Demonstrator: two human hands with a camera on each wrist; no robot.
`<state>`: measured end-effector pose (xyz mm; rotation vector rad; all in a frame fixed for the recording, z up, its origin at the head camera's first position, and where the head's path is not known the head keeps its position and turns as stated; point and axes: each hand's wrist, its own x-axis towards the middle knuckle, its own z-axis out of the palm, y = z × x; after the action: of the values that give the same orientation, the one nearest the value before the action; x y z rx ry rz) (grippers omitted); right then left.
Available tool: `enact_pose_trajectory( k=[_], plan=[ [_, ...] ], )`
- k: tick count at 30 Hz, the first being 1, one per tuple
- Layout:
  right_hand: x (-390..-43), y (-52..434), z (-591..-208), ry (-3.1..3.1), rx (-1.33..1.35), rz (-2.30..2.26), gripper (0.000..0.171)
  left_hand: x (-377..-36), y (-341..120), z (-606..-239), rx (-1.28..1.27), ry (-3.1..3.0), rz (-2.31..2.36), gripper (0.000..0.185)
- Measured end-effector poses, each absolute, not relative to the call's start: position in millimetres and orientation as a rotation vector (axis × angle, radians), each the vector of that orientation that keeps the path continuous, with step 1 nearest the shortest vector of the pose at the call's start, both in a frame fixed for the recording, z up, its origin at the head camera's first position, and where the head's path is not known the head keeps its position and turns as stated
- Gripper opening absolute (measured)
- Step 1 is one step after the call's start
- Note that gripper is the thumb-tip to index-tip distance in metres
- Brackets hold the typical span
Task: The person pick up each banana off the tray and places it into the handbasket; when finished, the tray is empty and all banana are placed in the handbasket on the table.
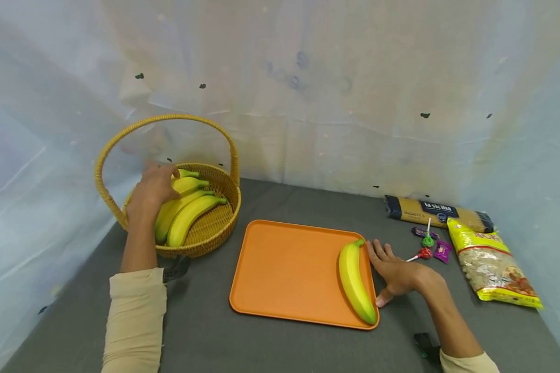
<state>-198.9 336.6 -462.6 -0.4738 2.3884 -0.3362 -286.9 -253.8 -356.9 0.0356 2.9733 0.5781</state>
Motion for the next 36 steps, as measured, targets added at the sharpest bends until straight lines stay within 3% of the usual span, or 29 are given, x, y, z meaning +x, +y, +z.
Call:
enact_pose_trajectory(
  k=[5,10,14,19,25,31,36],
  plan=[
    [-198.7,337.2,-465.2,2.396,-0.479,-0.36,0.152,-287.1,-245.8,-350.2,0.058,2.962,0.552,0.059],
    [-186.2,320.7,-440.3,2.37,-0.44,-0.372,0.151,-282.6,-227.6,-334.5,0.163,2.964,0.514,0.062],
    [-179.2,308.1,-423.4,2.381,-0.41,-0.347,0.148,-271.9,-205.2,-317.8,0.399,2.959,0.523,0.058],
    [-190.4,326.6,-446.6,2.393,-0.402,-0.329,0.154,-263.4,-168.7,-310.9,0.824,2.831,0.75,0.046],
    [-176.2,308.5,-418.3,2.395,-0.368,-0.323,0.148,-256.7,-107.7,-324.9,1.068,2.622,0.893,0.052],
    [-180.2,326.3,-440.3,2.412,-0.393,-0.339,0.151,-234.6,-38.5,-348.5,1.277,2.405,0.905,0.057],
    [-174.2,309.6,-422.7,2.412,-0.385,-0.333,0.15,-208.4,3.4,-378.9,1.408,2.209,0.801,0.06]
  ],
)
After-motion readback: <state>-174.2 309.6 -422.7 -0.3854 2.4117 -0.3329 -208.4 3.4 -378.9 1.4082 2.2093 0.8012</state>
